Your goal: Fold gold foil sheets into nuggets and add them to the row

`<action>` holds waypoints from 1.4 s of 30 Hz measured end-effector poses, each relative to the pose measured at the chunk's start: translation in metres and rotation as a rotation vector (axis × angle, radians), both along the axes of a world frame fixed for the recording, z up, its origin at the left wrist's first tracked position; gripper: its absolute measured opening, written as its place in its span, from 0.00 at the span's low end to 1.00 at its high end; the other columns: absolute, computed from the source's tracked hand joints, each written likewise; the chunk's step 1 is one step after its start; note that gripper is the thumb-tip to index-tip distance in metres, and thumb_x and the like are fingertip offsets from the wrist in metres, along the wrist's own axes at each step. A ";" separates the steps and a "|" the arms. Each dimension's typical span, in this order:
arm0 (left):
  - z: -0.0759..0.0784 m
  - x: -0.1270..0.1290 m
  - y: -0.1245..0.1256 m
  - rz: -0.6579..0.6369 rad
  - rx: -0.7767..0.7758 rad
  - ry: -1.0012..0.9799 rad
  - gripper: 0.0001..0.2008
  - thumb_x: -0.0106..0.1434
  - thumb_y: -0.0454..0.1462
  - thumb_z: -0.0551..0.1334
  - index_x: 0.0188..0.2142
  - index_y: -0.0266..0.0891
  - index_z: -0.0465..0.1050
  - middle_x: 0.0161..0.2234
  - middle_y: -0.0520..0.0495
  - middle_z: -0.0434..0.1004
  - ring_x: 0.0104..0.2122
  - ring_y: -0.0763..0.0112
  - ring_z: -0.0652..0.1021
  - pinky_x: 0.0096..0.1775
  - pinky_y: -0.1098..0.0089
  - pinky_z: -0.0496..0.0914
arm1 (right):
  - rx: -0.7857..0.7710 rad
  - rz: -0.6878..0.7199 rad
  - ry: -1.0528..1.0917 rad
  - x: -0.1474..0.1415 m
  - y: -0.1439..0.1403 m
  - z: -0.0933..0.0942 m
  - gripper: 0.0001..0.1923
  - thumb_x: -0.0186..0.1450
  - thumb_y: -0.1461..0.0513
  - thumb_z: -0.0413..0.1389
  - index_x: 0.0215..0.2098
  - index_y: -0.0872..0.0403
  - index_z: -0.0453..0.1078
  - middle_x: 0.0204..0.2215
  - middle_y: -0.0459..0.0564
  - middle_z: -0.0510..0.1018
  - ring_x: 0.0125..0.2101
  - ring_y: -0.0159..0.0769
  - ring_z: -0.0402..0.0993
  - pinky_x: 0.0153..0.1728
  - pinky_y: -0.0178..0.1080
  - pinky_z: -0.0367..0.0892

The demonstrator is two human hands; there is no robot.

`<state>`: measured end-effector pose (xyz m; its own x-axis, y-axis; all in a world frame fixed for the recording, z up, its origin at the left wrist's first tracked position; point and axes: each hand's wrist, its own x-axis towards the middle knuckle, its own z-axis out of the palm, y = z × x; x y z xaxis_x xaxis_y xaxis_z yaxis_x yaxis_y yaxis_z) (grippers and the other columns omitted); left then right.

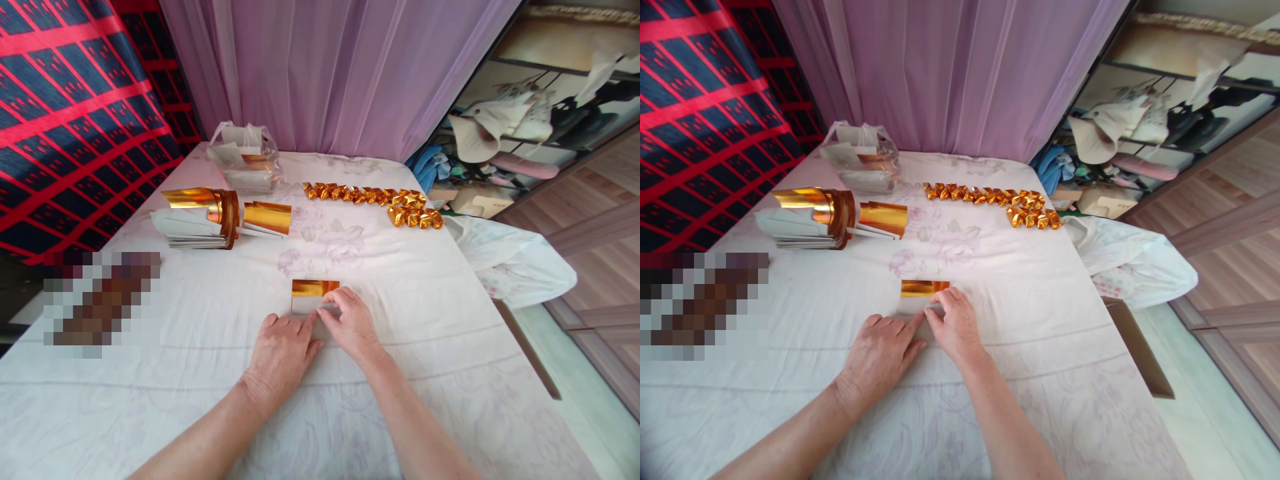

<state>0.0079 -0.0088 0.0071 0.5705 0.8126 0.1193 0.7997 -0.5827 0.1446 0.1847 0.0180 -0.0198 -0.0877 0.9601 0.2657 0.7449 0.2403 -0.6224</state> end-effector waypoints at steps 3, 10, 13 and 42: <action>0.000 0.000 0.001 0.008 0.000 0.021 0.20 0.70 0.43 0.56 0.55 0.35 0.71 0.32 0.44 0.80 0.33 0.60 0.78 0.38 0.59 0.66 | 0.006 -0.004 0.004 0.000 0.000 -0.002 0.04 0.60 0.64 0.58 0.34 0.50 0.69 0.33 0.49 0.76 0.35 0.38 0.73 0.36 0.40 0.68; 0.000 -0.005 0.001 0.020 0.005 -0.010 0.19 0.70 0.43 0.55 0.54 0.35 0.72 0.31 0.43 0.80 0.33 0.59 0.79 0.38 0.58 0.66 | 0.011 0.000 -0.023 0.000 0.001 -0.003 0.05 0.59 0.65 0.59 0.34 0.51 0.69 0.33 0.49 0.76 0.36 0.39 0.74 0.38 0.40 0.68; 0.000 -0.009 0.001 0.029 0.013 0.003 0.19 0.71 0.43 0.53 0.54 0.35 0.72 0.30 0.43 0.80 0.32 0.59 0.79 0.39 0.57 0.66 | 0.000 -0.007 -0.018 0.001 0.001 -0.002 0.05 0.59 0.65 0.60 0.34 0.51 0.69 0.33 0.49 0.76 0.35 0.38 0.73 0.37 0.40 0.68; 0.008 -0.020 0.004 0.072 0.096 0.085 0.13 0.67 0.39 0.59 0.46 0.33 0.77 0.24 0.48 0.79 0.26 0.61 0.79 0.37 0.57 0.65 | -0.037 -0.222 -0.323 -0.030 0.002 0.009 0.18 0.57 0.49 0.65 0.31 0.51 0.66 0.32 0.49 0.73 0.35 0.42 0.71 0.36 0.41 0.63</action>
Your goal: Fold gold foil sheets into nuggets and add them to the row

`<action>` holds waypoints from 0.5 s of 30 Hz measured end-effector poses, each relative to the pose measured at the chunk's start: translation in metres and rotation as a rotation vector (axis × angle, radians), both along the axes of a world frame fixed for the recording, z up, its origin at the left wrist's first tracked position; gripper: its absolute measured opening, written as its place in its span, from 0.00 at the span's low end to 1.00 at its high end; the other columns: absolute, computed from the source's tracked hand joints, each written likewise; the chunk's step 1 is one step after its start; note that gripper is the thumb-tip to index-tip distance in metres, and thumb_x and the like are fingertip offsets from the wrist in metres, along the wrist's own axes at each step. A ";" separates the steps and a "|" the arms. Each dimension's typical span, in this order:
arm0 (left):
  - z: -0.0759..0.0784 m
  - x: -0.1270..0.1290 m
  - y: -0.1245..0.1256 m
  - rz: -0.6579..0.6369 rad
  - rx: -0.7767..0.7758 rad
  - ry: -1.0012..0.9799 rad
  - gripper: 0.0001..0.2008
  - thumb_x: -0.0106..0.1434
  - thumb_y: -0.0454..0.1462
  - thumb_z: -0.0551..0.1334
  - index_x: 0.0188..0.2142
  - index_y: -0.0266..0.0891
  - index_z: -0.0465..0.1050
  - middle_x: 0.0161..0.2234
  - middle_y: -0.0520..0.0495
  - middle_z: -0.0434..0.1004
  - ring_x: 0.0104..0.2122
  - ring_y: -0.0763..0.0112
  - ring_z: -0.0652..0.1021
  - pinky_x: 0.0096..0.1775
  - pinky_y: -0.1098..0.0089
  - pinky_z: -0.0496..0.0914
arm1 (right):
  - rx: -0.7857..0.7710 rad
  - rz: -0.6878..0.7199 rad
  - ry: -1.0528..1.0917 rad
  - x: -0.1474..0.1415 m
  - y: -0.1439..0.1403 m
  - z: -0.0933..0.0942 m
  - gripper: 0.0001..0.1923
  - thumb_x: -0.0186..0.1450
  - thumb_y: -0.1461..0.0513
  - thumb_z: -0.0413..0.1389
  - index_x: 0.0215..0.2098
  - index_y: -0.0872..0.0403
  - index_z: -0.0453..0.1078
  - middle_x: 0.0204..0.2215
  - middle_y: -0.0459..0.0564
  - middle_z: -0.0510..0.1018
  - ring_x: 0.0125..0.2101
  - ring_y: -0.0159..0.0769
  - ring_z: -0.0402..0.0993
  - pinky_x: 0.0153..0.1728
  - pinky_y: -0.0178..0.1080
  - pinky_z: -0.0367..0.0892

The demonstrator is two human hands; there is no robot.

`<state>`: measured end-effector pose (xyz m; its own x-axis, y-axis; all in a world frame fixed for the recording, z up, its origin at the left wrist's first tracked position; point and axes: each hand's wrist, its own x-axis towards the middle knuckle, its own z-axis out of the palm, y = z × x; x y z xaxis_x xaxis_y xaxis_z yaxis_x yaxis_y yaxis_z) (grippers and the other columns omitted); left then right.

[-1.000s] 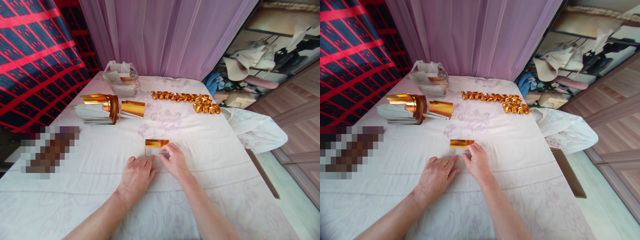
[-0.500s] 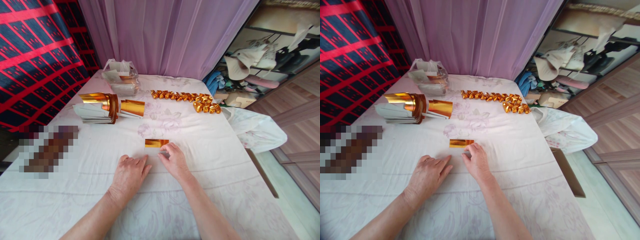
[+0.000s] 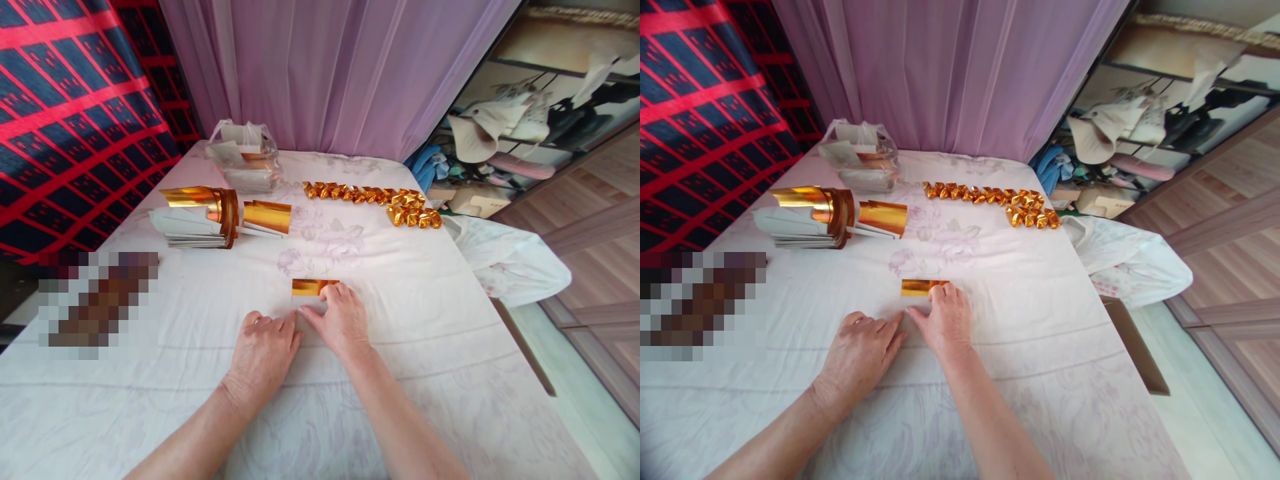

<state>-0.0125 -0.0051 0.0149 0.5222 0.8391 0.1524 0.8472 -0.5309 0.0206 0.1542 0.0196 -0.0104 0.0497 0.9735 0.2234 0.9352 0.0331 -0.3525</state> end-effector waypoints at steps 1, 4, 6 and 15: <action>0.000 0.000 0.000 0.000 -0.001 -0.002 0.13 0.67 0.38 0.59 0.46 0.34 0.77 0.24 0.48 0.79 0.26 0.61 0.79 0.37 0.58 0.65 | 0.005 0.012 0.009 0.001 0.000 -0.001 0.17 0.58 0.50 0.65 0.32 0.51 0.66 0.32 0.49 0.73 0.35 0.42 0.71 0.36 0.41 0.63; 0.001 -0.003 0.002 0.000 0.001 -0.018 0.12 0.68 0.38 0.59 0.45 0.35 0.78 0.24 0.49 0.79 0.26 0.61 0.79 0.37 0.57 0.64 | 0.016 0.058 0.071 0.008 0.000 -0.004 0.14 0.59 0.52 0.64 0.32 0.50 0.66 0.33 0.49 0.74 0.37 0.41 0.72 0.37 0.41 0.64; 0.001 -0.004 0.003 0.003 0.002 -0.027 0.12 0.68 0.38 0.58 0.45 0.36 0.78 0.23 0.49 0.79 0.25 0.61 0.79 0.37 0.57 0.64 | -0.001 0.076 0.115 0.013 -0.001 -0.005 0.12 0.59 0.55 0.64 0.32 0.50 0.67 0.33 0.48 0.75 0.37 0.41 0.73 0.38 0.40 0.64; 0.000 -0.005 0.004 0.017 0.002 -0.029 0.12 0.69 0.38 0.56 0.42 0.39 0.78 0.23 0.50 0.79 0.24 0.62 0.78 0.37 0.59 0.62 | -0.103 0.071 0.087 0.045 -0.005 -0.001 0.07 0.60 0.58 0.63 0.29 0.50 0.70 0.31 0.47 0.76 0.33 0.37 0.72 0.34 0.38 0.60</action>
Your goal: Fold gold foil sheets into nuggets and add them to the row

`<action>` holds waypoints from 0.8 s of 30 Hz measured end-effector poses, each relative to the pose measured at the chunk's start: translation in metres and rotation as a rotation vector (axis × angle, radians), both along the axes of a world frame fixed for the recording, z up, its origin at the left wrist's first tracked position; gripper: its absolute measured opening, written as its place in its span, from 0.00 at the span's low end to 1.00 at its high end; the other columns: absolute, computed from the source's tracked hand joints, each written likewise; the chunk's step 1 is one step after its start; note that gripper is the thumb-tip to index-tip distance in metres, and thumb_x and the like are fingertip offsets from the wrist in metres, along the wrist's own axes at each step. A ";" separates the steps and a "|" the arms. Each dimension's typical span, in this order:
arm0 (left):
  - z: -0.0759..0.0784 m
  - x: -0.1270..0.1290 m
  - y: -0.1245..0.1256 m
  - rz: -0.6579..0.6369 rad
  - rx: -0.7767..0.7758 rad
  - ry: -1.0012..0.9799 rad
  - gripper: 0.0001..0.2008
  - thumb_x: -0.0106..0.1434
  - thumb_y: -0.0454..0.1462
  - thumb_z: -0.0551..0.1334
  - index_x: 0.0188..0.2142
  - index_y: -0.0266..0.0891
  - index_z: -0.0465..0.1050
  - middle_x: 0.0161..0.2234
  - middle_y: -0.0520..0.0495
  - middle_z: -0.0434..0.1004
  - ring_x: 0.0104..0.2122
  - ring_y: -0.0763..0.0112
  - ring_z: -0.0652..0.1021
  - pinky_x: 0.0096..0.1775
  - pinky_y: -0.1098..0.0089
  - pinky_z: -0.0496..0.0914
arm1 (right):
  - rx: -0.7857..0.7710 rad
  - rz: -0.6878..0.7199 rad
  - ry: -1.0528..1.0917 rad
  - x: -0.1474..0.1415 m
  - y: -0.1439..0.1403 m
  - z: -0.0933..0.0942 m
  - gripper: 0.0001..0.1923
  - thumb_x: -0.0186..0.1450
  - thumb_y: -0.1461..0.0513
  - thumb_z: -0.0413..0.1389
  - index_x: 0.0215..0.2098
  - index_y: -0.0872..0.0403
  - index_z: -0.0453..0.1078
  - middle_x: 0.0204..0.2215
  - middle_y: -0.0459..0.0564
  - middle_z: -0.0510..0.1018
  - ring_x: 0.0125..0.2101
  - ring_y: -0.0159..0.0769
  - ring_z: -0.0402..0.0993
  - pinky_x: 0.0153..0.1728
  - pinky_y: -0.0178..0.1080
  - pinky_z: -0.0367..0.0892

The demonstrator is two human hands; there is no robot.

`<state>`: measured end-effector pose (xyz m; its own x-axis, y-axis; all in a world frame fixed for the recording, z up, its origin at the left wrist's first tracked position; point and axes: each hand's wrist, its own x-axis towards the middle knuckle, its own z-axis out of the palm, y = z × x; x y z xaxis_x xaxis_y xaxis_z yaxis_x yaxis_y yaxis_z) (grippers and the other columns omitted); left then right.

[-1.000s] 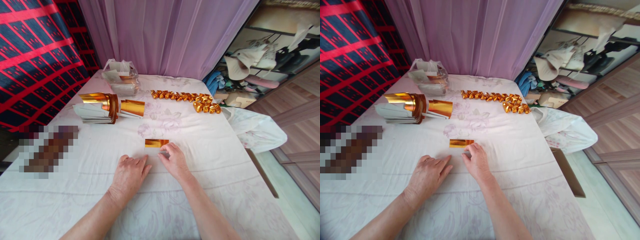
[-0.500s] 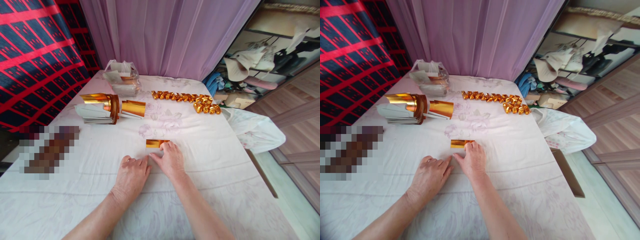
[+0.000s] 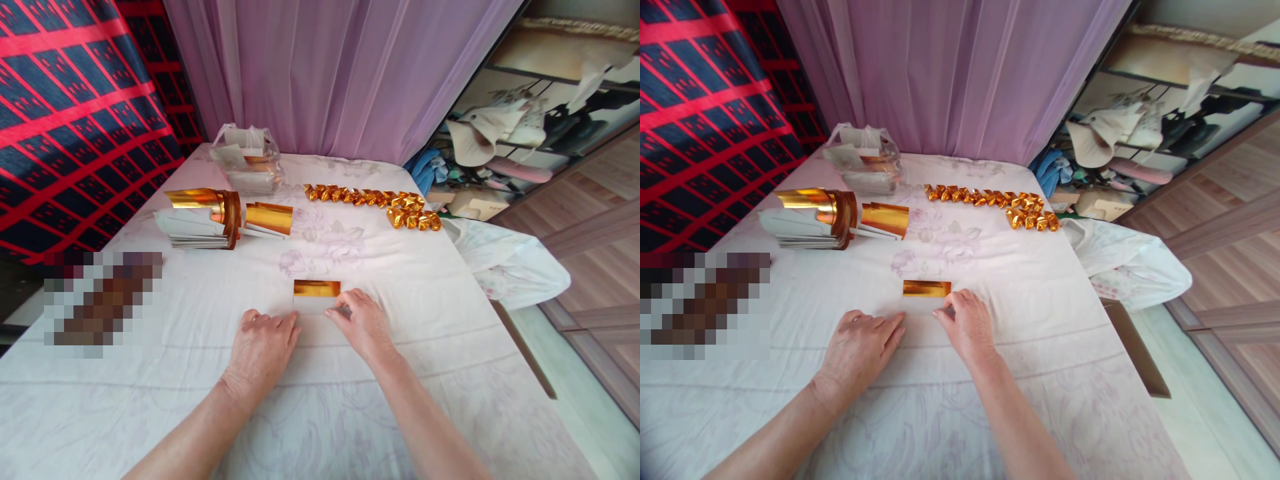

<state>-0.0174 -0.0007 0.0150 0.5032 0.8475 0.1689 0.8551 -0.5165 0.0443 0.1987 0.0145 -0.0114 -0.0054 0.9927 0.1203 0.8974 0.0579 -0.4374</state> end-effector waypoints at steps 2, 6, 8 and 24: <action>-0.001 -0.001 0.000 0.000 0.006 -0.010 0.11 0.69 0.39 0.57 0.43 0.39 0.78 0.23 0.50 0.79 0.25 0.61 0.79 0.37 0.58 0.62 | -0.010 -0.009 -0.005 0.007 -0.001 0.002 0.07 0.60 0.58 0.63 0.27 0.50 0.70 0.30 0.46 0.76 0.34 0.38 0.72 0.35 0.38 0.60; -0.002 -0.002 0.002 -0.002 0.015 -0.017 0.12 0.69 0.38 0.56 0.43 0.39 0.78 0.23 0.50 0.79 0.25 0.62 0.78 0.37 0.59 0.62 | -0.032 -0.034 0.016 0.011 -0.002 0.005 0.06 0.59 0.60 0.64 0.27 0.50 0.72 0.31 0.45 0.77 0.36 0.38 0.72 0.37 0.38 0.58; -0.002 -0.001 0.003 -0.009 0.013 -0.008 0.12 0.70 0.38 0.55 0.42 0.39 0.78 0.24 0.49 0.78 0.25 0.62 0.77 0.37 0.59 0.62 | -0.044 -0.039 0.032 0.010 -0.002 0.005 0.05 0.59 0.61 0.64 0.27 0.49 0.73 0.32 0.44 0.78 0.37 0.38 0.73 0.38 0.38 0.58; -0.006 0.044 -0.005 -0.069 -0.057 0.020 0.17 0.67 0.40 0.60 0.52 0.35 0.73 0.32 0.45 0.79 0.32 0.59 0.79 0.41 0.55 0.63 | -0.024 -0.038 0.020 0.007 -0.002 0.005 0.05 0.60 0.58 0.64 0.29 0.49 0.74 0.33 0.45 0.78 0.38 0.39 0.73 0.39 0.40 0.58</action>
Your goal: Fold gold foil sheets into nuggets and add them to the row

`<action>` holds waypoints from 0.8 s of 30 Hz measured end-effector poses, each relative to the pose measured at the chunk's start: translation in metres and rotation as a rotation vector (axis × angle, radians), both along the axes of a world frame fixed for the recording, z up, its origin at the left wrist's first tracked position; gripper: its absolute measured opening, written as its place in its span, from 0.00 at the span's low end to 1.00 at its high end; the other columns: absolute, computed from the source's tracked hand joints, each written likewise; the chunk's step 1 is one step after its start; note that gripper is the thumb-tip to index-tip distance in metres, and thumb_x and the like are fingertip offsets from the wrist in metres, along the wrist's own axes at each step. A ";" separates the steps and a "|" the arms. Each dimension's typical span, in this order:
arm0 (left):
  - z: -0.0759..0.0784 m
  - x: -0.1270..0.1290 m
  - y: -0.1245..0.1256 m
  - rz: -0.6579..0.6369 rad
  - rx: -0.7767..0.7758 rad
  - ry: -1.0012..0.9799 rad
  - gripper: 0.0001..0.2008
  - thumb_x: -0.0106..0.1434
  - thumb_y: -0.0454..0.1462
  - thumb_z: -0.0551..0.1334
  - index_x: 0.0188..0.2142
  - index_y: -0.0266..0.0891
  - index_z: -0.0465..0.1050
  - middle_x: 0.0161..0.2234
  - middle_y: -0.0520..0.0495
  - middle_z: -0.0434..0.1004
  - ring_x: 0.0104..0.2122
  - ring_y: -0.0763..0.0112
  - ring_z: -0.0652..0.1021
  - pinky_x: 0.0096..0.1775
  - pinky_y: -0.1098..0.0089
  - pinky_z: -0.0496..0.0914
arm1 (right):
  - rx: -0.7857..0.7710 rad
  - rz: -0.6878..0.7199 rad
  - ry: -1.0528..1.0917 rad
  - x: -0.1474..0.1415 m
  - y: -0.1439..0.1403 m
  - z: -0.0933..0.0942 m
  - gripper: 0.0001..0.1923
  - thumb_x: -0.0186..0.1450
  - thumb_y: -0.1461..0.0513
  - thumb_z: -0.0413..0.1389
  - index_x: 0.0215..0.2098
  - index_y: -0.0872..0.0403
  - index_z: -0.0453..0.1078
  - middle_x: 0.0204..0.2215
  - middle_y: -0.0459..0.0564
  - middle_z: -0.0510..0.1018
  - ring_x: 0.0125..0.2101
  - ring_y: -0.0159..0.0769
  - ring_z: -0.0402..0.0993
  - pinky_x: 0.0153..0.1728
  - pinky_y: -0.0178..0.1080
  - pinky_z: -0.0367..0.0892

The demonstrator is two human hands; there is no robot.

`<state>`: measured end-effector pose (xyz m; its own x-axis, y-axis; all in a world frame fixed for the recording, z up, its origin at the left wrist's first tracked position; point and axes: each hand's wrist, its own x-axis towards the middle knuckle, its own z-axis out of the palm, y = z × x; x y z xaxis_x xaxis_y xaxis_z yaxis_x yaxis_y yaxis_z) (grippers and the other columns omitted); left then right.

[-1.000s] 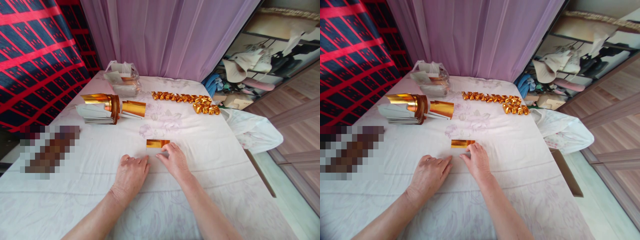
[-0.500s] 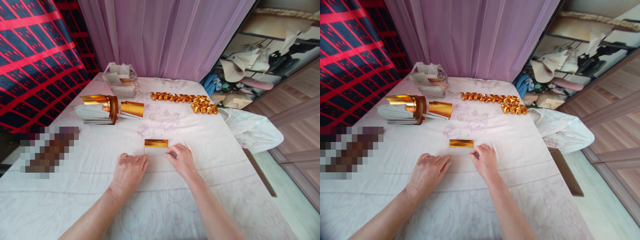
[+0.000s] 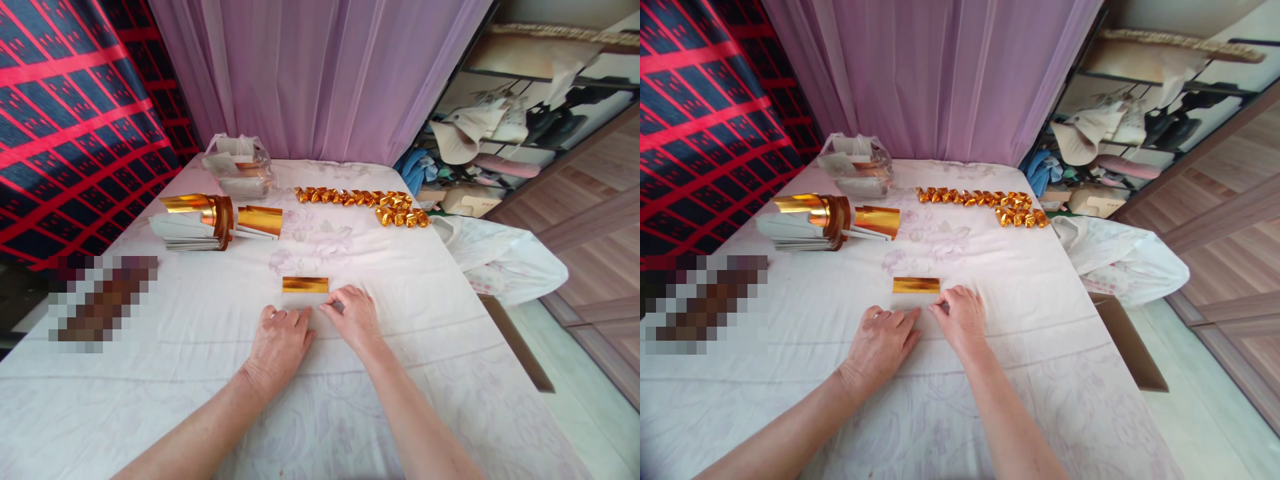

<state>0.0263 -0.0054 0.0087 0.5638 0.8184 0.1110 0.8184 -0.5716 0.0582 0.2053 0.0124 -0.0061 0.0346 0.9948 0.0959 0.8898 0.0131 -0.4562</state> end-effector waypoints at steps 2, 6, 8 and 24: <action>0.002 -0.006 0.000 0.028 0.008 0.012 0.16 0.68 0.40 0.59 0.51 0.35 0.74 0.31 0.45 0.79 0.32 0.59 0.79 0.41 0.55 0.63 | -0.008 0.004 0.010 0.000 0.000 0.001 0.05 0.60 0.59 0.64 0.28 0.49 0.73 0.33 0.45 0.78 0.38 0.39 0.73 0.39 0.39 0.58; 0.005 -0.026 0.000 0.058 0.049 0.040 0.15 0.69 0.41 0.56 0.49 0.36 0.75 0.30 0.45 0.79 0.30 0.60 0.79 0.41 0.56 0.63 | -0.007 0.007 0.008 0.001 0.000 0.001 0.05 0.61 0.58 0.63 0.28 0.49 0.73 0.33 0.45 0.78 0.38 0.39 0.73 0.38 0.39 0.57; 0.005 -0.036 0.000 0.074 0.064 0.049 0.16 0.70 0.41 0.55 0.49 0.37 0.75 0.29 0.45 0.79 0.30 0.60 0.79 0.40 0.57 0.63 | 0.003 0.011 0.003 0.002 0.000 -0.001 0.05 0.61 0.58 0.62 0.28 0.49 0.73 0.33 0.45 0.78 0.38 0.39 0.72 0.38 0.39 0.57; 0.007 -0.031 0.008 -0.074 0.137 -0.099 0.16 0.69 0.41 0.56 0.52 0.38 0.73 0.53 0.40 0.75 0.52 0.54 0.73 0.54 0.52 0.61 | 0.022 0.007 0.017 0.002 -0.001 -0.002 0.05 0.62 0.60 0.61 0.28 0.49 0.73 0.32 0.45 0.77 0.38 0.37 0.73 0.39 0.39 0.57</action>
<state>-0.0048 0.0028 0.0162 0.6028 0.7483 0.2768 0.7678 -0.6384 0.0539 0.2074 0.0117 -0.0086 0.0294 0.9926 0.1177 0.8819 0.0297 -0.4705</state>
